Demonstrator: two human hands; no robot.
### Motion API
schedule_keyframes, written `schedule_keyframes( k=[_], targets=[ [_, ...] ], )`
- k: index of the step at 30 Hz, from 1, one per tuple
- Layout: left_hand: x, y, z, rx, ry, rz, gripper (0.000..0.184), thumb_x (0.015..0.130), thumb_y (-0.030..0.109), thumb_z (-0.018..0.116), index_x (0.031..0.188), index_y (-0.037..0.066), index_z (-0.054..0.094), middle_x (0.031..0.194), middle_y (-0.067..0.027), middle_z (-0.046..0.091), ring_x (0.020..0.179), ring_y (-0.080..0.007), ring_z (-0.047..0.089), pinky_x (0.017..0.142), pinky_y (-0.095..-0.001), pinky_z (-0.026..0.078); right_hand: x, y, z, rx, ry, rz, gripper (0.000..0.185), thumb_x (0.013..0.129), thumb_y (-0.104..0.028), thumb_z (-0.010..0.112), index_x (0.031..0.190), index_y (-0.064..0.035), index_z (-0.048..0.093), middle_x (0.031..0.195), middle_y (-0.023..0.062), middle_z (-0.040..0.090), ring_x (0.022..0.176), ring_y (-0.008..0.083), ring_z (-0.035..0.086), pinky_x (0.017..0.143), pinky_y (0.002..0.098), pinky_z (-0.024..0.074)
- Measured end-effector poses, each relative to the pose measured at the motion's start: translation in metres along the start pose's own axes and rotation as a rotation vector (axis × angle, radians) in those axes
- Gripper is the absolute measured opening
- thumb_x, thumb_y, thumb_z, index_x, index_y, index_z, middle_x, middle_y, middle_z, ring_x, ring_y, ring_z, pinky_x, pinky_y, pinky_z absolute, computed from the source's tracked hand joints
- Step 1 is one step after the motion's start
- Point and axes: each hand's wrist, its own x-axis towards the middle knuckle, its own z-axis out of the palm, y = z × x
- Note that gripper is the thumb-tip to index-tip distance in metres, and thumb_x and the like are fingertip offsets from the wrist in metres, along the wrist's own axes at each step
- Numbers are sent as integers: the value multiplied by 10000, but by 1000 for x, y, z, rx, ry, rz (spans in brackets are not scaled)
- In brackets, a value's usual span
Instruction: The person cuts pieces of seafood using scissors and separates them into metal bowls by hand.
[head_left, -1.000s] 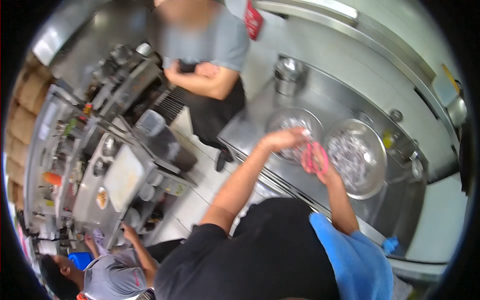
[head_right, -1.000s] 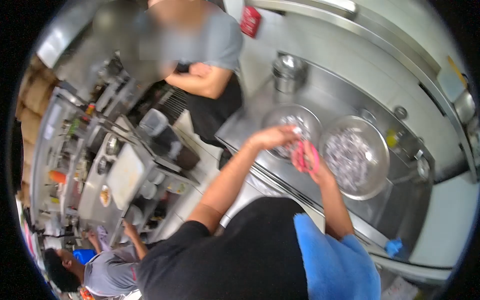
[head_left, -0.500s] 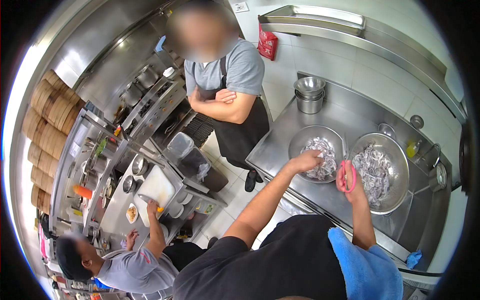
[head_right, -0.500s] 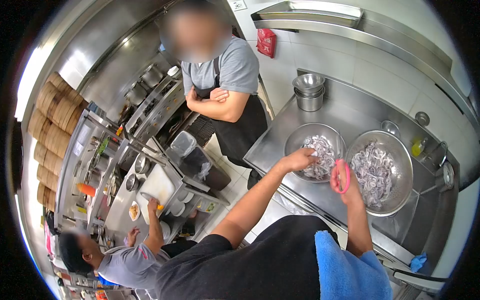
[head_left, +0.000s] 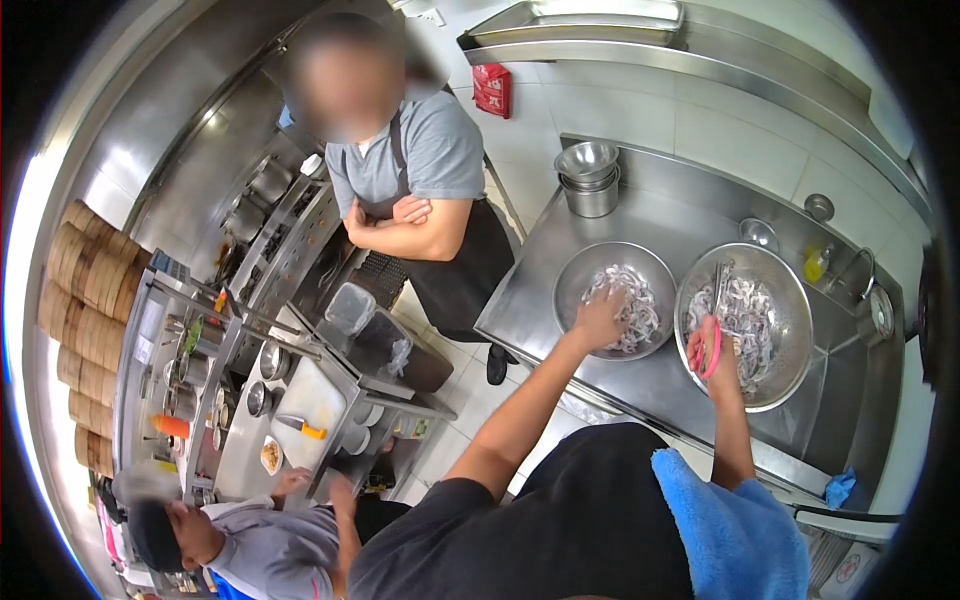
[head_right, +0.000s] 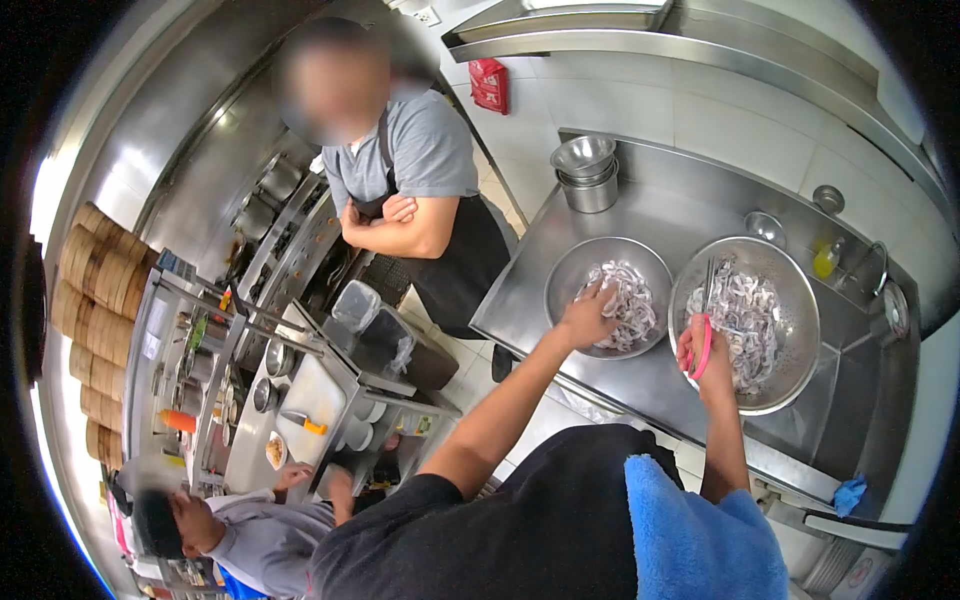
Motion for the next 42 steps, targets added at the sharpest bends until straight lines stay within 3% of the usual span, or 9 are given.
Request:
schedule_keyframes(
  k=[4,7,21,24,25,32,36,37,42],
  targets=[
    [-21,-5,21,-203,61,54,646,874,267,702,1466,88,514,1482,-255,497,1369,-428,486,1111,-483,434,-5,32,-18,-47,144,97,481,1006,-515,612,774,-94,618,599,2,572,488,92,518,469,255,393],
    [-43,-6,28,-307,196,39,542,864,168,689,1389,104,571,1452,-213,517,1318,-409,518,1102,-483,419,-5,64,-37,-473,242,-100,412,1004,-446,646,803,-87,644,602,-18,548,510,76,493,488,258,371],
    [-120,-2,48,-247,315,-189,584,849,122,692,1407,91,522,1442,-203,495,1354,-405,460,1115,-530,380,-2,92,-66,-264,383,-11,330,1025,-378,640,851,-98,636,601,-33,529,496,63,468,462,252,363],
    [-115,7,44,-17,241,-89,592,866,154,708,1420,95,508,1478,-199,466,1395,-403,423,1156,-545,331,-5,97,-112,-586,498,-244,328,1015,-377,646,1010,-53,696,650,82,594,572,170,519,564,342,440],
    [-113,7,51,-12,188,-102,615,863,180,712,1436,112,497,1511,-188,431,1457,-392,348,1197,-612,226,-10,92,-123,-620,536,-238,339,1014,-382,644,1022,-46,691,671,106,603,585,191,521,582,355,446],
    [-91,36,72,236,-31,-127,536,848,198,716,1348,121,540,1394,-169,513,1415,-366,392,1210,-658,137,-26,69,-145,-961,672,-216,343,1013,-365,608,1126,-48,676,880,215,699,724,380,669,673,461,517],
    [-66,27,76,222,-185,-83,477,845,213,699,1301,131,583,1207,-134,616,1187,-338,589,1140,-640,260,-30,63,-133,-1219,529,19,352,998,-339,598,1199,-55,654,978,233,714,873,455,687,716,528,529],
    [-62,23,78,226,-139,-25,410,850,208,689,1252,149,639,1162,-117,642,1118,-316,633,1041,-543,403,-29,70,-133,-1215,550,-30,391,986,-368,617,1213,-51,645,966,228,715,857,444,693,714,521,529],
    [-48,11,82,226,-154,24,334,869,140,628,1192,179,704,1125,-102,674,1073,-306,655,921,-439,512,-21,74,-133,-1185,542,-44,435,981,-414,621,1211,-47,661,961,226,716,843,434,696,722,512,531]
  ],
)
